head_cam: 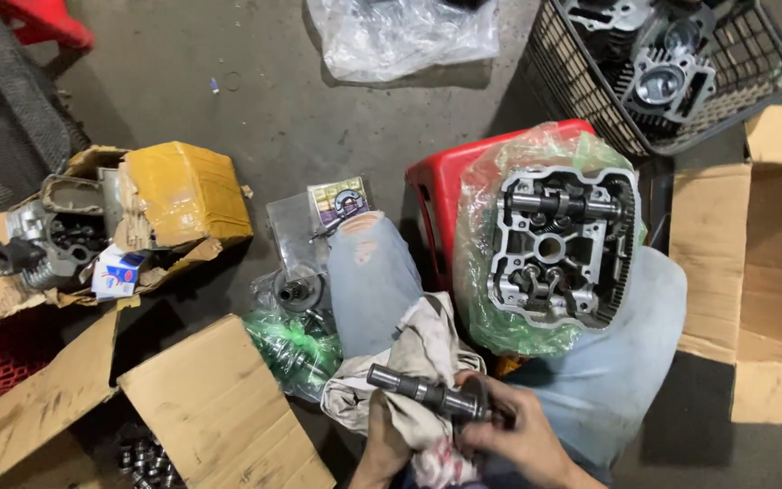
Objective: Assembling and inspecting components of a motorcycle engine cylinder head
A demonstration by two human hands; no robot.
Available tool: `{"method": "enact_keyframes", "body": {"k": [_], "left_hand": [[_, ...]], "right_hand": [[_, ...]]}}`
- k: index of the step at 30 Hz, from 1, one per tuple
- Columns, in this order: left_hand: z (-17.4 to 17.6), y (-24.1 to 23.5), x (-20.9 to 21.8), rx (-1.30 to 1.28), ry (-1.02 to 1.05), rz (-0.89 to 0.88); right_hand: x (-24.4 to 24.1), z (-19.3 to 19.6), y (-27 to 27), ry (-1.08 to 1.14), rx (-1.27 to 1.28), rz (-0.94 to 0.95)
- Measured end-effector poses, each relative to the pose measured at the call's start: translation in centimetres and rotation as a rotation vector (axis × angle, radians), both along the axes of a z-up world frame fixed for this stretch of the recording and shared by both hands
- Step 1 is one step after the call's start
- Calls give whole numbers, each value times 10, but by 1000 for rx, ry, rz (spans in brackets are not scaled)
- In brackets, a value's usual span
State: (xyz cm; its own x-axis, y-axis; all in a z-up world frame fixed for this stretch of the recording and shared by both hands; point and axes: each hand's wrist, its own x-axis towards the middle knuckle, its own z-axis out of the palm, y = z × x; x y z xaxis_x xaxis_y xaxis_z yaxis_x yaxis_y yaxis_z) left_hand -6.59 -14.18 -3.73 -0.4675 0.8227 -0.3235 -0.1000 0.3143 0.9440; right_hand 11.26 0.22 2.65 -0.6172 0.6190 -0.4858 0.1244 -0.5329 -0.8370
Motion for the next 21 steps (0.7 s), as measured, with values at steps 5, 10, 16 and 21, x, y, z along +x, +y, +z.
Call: {"method": "enact_keyframes", "body": {"k": [5,10,16,21], "left_hand": [[1,11,6,-10,-181,-25],[-77,-39,22,-51,80,-111],[-185,-185,105,-95,676,-364],[-247,-131,132,-148,1301,-573]], "right_hand": [[3,-31,-19,50,-444,-80],[-4,-27,-39,171,-511,-96],[10,-18,-29,-7,-355,-112],[61,17,16,78,139,-168]]}}
